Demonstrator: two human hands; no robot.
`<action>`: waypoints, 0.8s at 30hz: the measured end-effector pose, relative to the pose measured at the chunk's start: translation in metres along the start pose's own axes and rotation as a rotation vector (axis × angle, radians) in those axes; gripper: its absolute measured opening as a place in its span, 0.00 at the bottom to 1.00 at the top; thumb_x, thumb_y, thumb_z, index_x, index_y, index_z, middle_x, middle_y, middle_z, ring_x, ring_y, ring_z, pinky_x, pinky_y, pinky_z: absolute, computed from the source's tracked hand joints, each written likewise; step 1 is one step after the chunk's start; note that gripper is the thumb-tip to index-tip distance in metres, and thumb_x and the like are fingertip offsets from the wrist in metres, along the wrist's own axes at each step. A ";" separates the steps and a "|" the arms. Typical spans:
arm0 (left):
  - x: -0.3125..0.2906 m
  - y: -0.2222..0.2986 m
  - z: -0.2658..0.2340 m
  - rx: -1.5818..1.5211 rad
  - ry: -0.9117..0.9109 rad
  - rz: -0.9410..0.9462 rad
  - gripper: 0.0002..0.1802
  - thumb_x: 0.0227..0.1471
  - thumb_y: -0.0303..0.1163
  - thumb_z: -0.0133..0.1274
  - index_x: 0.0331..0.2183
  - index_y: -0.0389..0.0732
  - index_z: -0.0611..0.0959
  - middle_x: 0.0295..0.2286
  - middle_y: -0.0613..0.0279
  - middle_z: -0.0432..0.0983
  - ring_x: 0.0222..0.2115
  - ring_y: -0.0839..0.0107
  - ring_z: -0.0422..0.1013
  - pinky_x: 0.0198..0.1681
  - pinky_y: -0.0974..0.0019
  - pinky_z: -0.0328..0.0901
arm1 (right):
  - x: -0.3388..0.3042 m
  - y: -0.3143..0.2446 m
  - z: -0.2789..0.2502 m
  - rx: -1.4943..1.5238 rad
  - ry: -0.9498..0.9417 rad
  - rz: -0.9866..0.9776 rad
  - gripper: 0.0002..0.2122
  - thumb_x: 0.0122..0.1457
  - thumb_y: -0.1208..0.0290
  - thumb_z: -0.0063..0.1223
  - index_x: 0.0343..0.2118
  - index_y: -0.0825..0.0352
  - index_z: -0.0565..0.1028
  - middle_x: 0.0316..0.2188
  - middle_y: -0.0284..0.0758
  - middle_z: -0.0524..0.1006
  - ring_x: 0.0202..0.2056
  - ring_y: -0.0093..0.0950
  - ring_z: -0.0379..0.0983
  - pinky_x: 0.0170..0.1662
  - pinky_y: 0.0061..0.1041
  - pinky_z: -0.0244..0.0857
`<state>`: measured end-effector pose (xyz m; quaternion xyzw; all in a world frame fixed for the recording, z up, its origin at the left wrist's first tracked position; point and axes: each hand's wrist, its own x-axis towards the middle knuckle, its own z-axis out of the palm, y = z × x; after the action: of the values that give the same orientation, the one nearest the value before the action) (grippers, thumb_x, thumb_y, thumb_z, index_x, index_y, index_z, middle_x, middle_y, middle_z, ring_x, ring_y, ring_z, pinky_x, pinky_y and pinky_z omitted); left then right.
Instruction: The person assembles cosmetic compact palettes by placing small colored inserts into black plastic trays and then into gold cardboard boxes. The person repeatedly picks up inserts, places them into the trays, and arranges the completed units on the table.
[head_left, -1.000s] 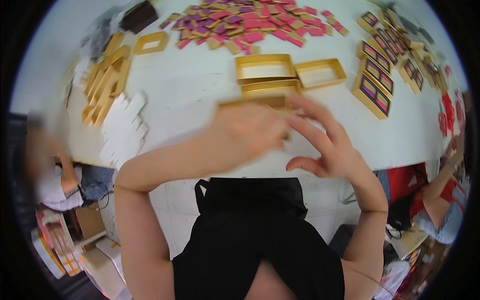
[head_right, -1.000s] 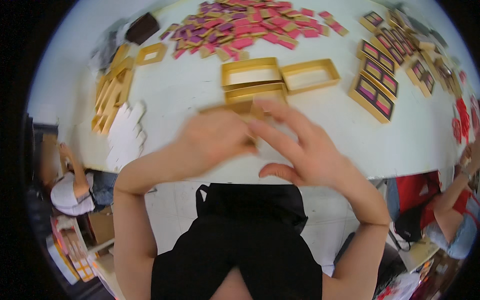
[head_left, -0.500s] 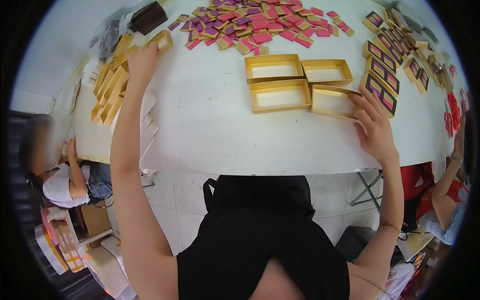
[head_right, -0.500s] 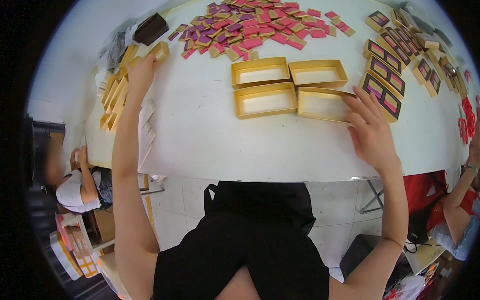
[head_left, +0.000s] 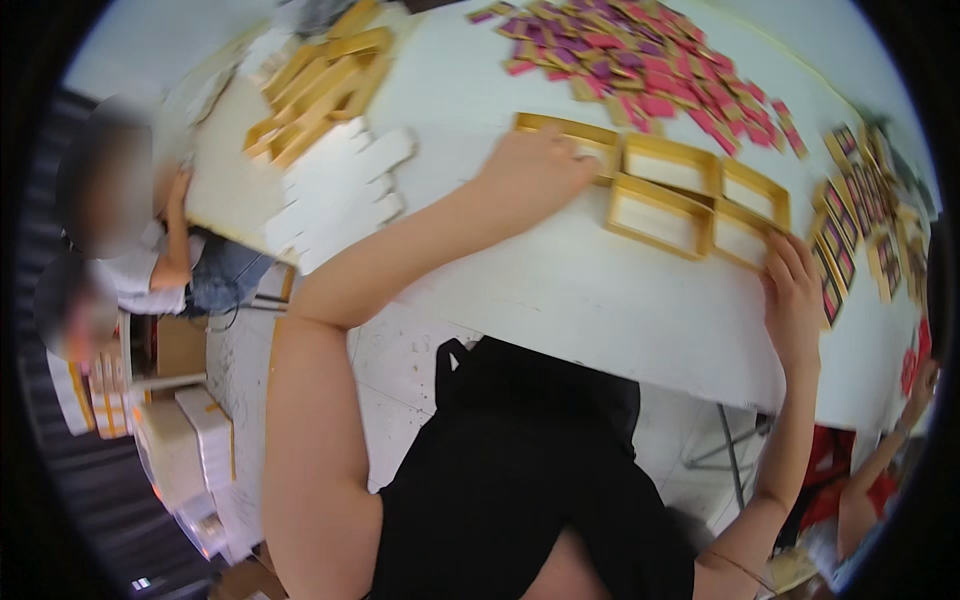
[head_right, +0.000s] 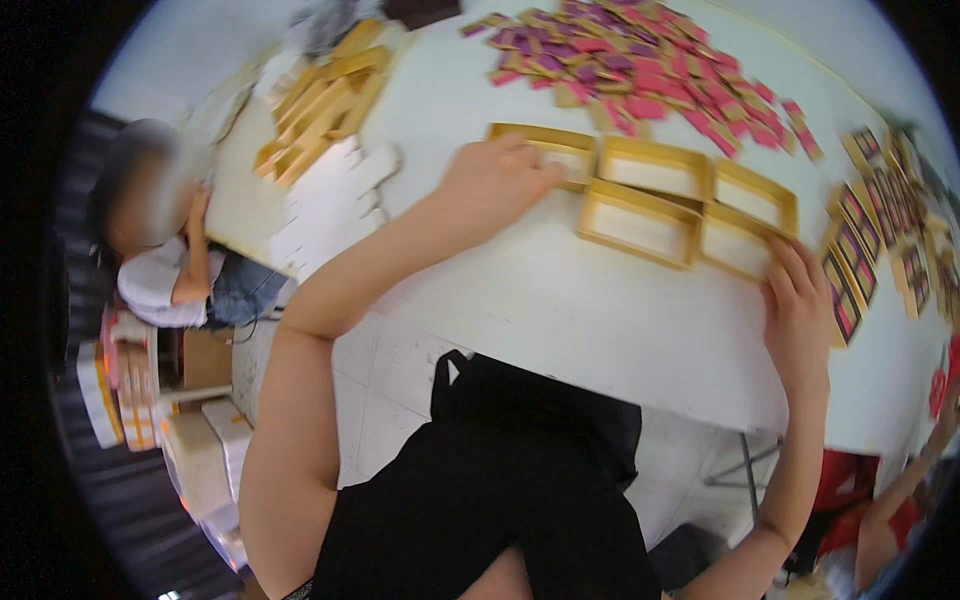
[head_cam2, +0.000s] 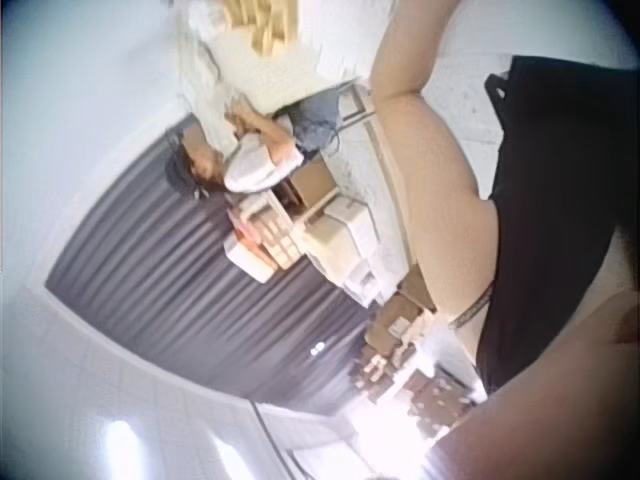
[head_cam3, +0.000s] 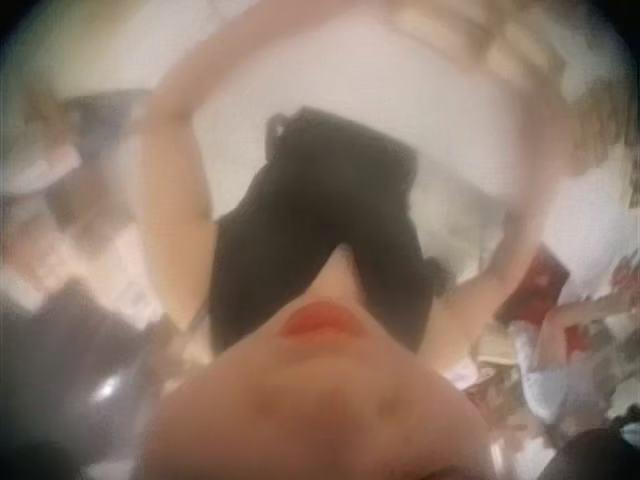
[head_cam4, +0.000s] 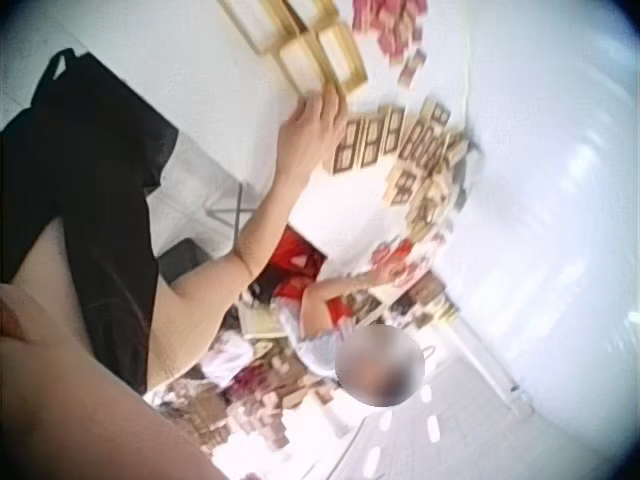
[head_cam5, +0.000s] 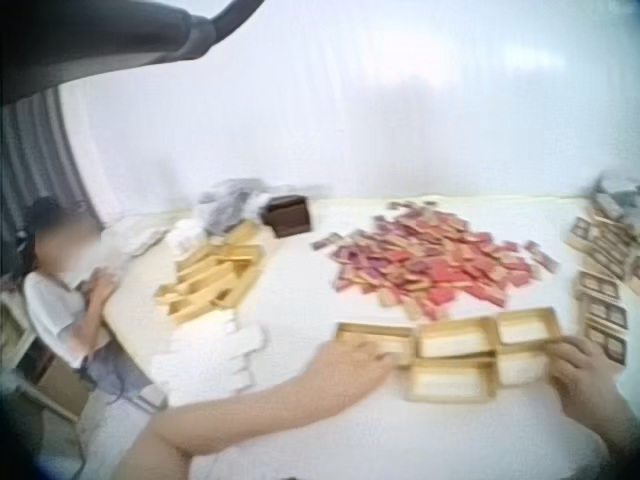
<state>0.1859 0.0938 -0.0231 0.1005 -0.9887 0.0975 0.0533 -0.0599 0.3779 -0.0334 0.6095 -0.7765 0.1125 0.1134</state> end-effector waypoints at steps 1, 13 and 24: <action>0.004 -0.003 0.003 0.011 0.024 0.028 0.10 0.48 0.29 0.53 0.36 0.49 0.81 0.28 0.66 0.75 0.37 0.67 0.73 0.32 0.64 0.71 | -0.001 0.001 0.002 -0.022 0.011 -0.003 0.09 0.52 0.82 0.57 0.37 0.71 0.74 0.53 0.37 0.74 0.57 0.41 0.66 0.57 0.39 0.63; -0.152 -0.321 0.001 0.125 -0.084 -1.118 0.24 0.49 0.49 0.61 0.45 0.48 0.83 0.41 0.54 0.81 0.41 0.58 0.76 0.47 0.60 0.70 | -0.067 0.004 -0.007 -0.026 0.153 0.026 0.19 0.55 0.85 0.51 0.51 0.66 0.72 0.59 0.41 0.69 0.60 0.44 0.64 0.61 0.41 0.59; -0.072 0.011 -0.066 -0.159 0.364 0.056 0.05 0.37 0.26 0.57 0.24 0.46 0.80 0.24 0.68 0.73 0.28 0.65 0.72 0.40 0.64 0.64 | -0.026 -0.116 -0.037 0.183 0.333 -0.515 0.11 0.50 0.74 0.61 0.39 0.59 0.78 0.47 0.38 0.77 0.50 0.36 0.75 0.53 0.44 0.68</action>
<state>0.2589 0.1315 0.0302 0.0492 -0.9698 0.0373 0.2361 0.0598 0.3862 -0.0019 0.7669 -0.5543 0.2476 0.2084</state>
